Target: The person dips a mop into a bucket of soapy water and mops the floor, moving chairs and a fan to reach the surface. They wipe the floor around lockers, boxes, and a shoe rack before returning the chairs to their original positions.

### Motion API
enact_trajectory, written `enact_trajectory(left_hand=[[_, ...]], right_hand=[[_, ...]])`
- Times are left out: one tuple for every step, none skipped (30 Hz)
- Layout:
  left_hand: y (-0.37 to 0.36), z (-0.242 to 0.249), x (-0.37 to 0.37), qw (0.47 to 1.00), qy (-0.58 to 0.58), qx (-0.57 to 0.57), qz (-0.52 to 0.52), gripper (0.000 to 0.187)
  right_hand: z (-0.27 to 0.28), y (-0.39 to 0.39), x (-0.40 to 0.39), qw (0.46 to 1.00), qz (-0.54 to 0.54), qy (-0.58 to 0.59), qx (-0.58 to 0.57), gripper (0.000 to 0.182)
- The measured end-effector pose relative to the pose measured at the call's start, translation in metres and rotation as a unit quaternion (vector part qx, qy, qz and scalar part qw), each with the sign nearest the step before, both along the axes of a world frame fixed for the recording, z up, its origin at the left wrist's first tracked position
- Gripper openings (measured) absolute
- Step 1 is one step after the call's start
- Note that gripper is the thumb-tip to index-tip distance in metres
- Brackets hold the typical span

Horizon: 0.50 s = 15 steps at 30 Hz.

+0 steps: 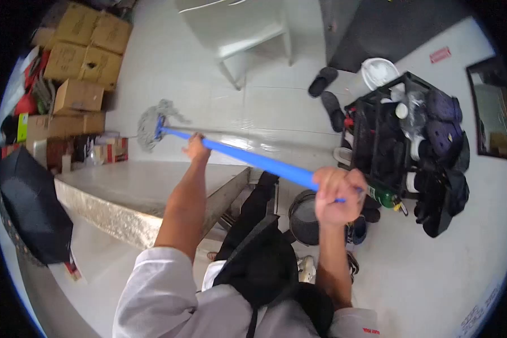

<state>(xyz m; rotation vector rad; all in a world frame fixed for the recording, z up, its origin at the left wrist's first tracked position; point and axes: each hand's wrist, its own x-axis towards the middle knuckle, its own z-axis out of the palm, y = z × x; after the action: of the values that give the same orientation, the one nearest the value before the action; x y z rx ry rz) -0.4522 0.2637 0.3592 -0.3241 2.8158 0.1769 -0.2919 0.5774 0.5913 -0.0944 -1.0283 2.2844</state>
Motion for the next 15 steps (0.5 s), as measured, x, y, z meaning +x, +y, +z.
enact_trajectory(left_hand=[[0.014, 0.006, 0.008, 1.000, -0.003, 0.004, -0.014, 0.031], [0.021, 0.011, 0.023, 1.000, 0.003, 0.006, -0.026, 0.033], [0.027, 0.020, 0.037, 0.999, 0.011, 0.008, -0.037, 0.036], [0.040, 0.027, 0.053, 0.997, -0.001, 0.022, -0.073, 0.044], [0.053, 0.023, 0.072, 0.991, 0.050, 0.029, -0.124, 0.045], [0.067, 0.020, 0.095, 0.979, 0.101, 0.035, -0.173, 0.046], [0.089, 0.035, 0.120, 0.969, 0.103, 0.090, -0.206, 0.044], [0.116, 0.058, 0.146, 0.955, 0.105, 0.145, -0.238, 0.043], [0.144, 0.084, 0.171, 0.947, 0.058, 0.186, -0.255, 0.043], [0.171, 0.115, 0.200, 0.932, 0.055, 0.220, -0.282, 0.044], [0.188, 0.116, 0.229, 0.910, 0.062, 0.222, -0.344, 0.039], [0.207, 0.136, 0.257, 0.864, 0.072, 0.333, -0.371, 0.035], [0.224, 0.146, 0.287, 0.843, 0.027, 0.363, -0.396, 0.029], [0.240, 0.153, 0.316, 0.807, 0.017, 0.402, -0.433, 0.024], [0.253, 0.160, 0.345, 0.767, 0.004, 0.439, -0.468, 0.019]], right_hand=[[0.000, 0.002, 0.015, 1.000, 0.025, -0.012, 0.008, 0.021], [0.002, 0.007, 0.029, 1.000, -0.010, -0.027, 0.007, 0.021], [0.008, 0.014, 0.046, 0.999, -0.019, -0.033, 0.007, 0.021], [0.018, 0.027, 0.066, 0.998, -0.050, -0.043, 0.023, 0.019], [0.028, 0.042, 0.085, 0.995, -0.078, -0.048, 0.039, 0.018], [0.037, 0.065, 0.111, 0.951, -0.160, -0.088, 0.249, 0.017], [0.047, 0.086, 0.141, 0.855, -0.235, -0.125, 0.445, 0.016], [0.077, 0.097, 0.171, 0.971, -0.208, -0.096, 0.068, 0.025], [0.096, 0.119, 0.211, 0.948, -0.262, -0.132, 0.123, 0.023], [0.133, 0.122, 0.232, 0.907, -0.359, -0.175, 0.132, 0.022], [0.152, 0.156, 0.296, 0.947, -0.228, -0.109, 0.199, 0.021], [0.180, 0.170, 0.339, 0.942, -0.241, -0.073, 0.224, 0.018], [0.208, 0.178, 0.374, 0.937, -0.200, -0.025, 0.285, 0.020], [0.235, 0.171, 0.391, 0.936, -0.205, -0.025, 0.286, 0.020], [0.264, 0.155, 0.402, 0.939, -0.229, 0.053, 0.252, 0.024]])
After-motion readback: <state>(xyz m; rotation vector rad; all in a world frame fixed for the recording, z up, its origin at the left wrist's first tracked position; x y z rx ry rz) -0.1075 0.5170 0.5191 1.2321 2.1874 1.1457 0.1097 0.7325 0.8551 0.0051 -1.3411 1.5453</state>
